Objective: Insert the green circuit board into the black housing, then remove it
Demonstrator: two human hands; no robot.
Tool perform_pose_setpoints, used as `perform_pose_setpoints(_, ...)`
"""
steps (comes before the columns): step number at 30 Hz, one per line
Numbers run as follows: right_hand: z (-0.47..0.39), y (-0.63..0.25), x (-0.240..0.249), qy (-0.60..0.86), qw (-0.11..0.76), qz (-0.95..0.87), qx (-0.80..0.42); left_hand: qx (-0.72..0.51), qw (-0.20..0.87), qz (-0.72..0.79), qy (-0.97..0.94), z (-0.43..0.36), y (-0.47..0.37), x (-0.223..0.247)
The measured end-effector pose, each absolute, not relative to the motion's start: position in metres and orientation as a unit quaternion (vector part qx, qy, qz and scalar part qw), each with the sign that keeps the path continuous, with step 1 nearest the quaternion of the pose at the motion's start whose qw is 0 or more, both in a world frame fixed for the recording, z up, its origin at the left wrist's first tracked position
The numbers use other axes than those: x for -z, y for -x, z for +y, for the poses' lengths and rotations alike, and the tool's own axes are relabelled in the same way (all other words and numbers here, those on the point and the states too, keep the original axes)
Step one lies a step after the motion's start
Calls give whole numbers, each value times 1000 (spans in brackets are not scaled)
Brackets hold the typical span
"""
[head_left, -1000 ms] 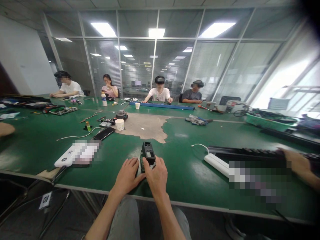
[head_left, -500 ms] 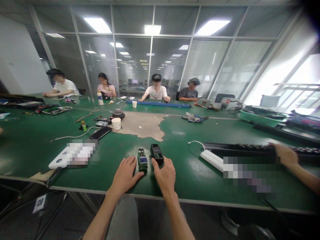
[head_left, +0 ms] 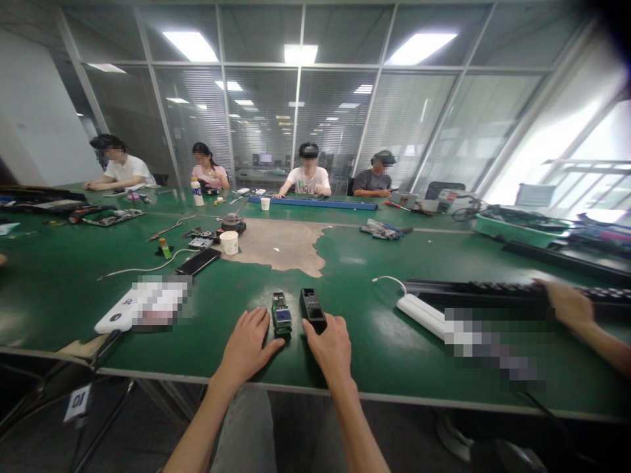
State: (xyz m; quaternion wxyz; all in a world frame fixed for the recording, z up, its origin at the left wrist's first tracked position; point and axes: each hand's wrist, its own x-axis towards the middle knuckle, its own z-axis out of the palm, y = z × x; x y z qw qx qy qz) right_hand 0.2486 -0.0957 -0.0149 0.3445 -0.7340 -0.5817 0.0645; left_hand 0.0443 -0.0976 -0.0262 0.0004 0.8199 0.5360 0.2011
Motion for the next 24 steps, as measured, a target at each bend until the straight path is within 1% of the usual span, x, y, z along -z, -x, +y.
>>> perform_pose_setpoints(3,-97,-250,19,729,352,-583,-61,-200,0,535,-821,-97,-44,26)
perform_pose_setpoints(8,-98,-253,32,711,406,-574,-29,-205,1,536,-819,-97,-44,27)
perform_pose_setpoints(11,-96,-255,36,703,423,-571,-28,-209,-2,533,-820,-96,-44,29)
perform_pose_setpoints(24,-97,-254,26,659,461,-593,-35,-211,3,535,-818,-95,-43,31)
